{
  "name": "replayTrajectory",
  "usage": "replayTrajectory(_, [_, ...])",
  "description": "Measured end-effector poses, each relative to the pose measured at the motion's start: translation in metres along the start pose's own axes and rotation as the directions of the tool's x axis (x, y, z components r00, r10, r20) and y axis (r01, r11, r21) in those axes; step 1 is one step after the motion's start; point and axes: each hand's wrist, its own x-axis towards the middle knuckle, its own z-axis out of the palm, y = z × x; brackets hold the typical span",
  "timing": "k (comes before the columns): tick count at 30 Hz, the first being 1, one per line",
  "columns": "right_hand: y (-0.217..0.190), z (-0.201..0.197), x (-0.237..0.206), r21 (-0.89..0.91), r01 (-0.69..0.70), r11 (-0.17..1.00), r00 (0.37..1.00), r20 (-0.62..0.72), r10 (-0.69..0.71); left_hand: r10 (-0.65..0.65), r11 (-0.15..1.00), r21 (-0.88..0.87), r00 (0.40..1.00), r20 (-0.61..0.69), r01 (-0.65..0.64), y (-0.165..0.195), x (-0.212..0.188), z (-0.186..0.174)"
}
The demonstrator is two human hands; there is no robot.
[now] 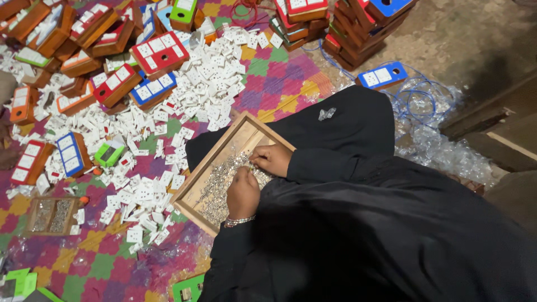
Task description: The person sits on the floor with a wooden tray of small metal screws on their lap and picks screws one at a time, using a small handheld tool to lift them from the tray. Scattered electrical switch plates and boxes surround them on the floor mat.
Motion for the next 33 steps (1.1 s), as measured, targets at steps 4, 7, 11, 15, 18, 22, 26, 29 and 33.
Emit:
replayTrajectory(4, [-0.012,-0.007,-0.002,-0.109,0.035,0.993,0.999,0.032,-0.032,-0.059,0.998,-0.030,0.998,0.026,0.059,0.002,0.000,0.000])
replayTrajectory(7, [-0.012,-0.007,-0.002,-0.133,0.057,0.989,0.998,0.047,-0.051,-0.075,0.996,-0.053,0.996,0.039,0.077,0.003,0.000,0.001])
replayTrajectory(11, [-0.004,0.002,-0.005,-0.133,0.149,0.980,0.985,0.106,-0.135,-0.070,0.993,-0.088,0.995,0.066,0.075,0.002,0.002,0.002])
replayTrajectory(15, [0.009,0.009,-0.003,0.052,0.090,0.995,0.994,0.064,-0.093,-0.016,0.982,-0.188,1.000,0.023,0.020,0.003,0.004,0.000])
replayTrajectory(18, [0.019,0.012,0.000,0.332,-0.051,0.942,0.997,0.076,0.027,0.009,0.950,-0.311,0.999,-0.038,-0.021,0.005,0.001,-0.003])
replayTrajectory(22, [0.026,0.013,0.003,0.424,-0.137,0.895,0.985,0.150,0.079,0.000,0.940,-0.339,0.999,-0.052,-0.018,0.007,0.000,-0.007])
replayTrajectory(26, [0.019,0.009,0.000,-0.054,0.017,0.998,0.999,0.048,-0.015,-0.017,0.990,-0.141,0.997,-0.069,0.007,0.007,0.001,-0.007])
replayTrajectory(29, [0.008,0.001,-0.004,-0.098,0.059,0.993,0.996,0.074,-0.052,-0.082,0.991,-0.107,0.997,-0.007,0.081,0.007,0.000,-0.005])
replayTrajectory(33, [-0.008,-0.008,-0.007,-0.073,0.077,0.994,0.991,0.112,-0.069,-0.032,0.993,-0.112,0.998,-0.054,0.026,0.007,0.000,-0.004])
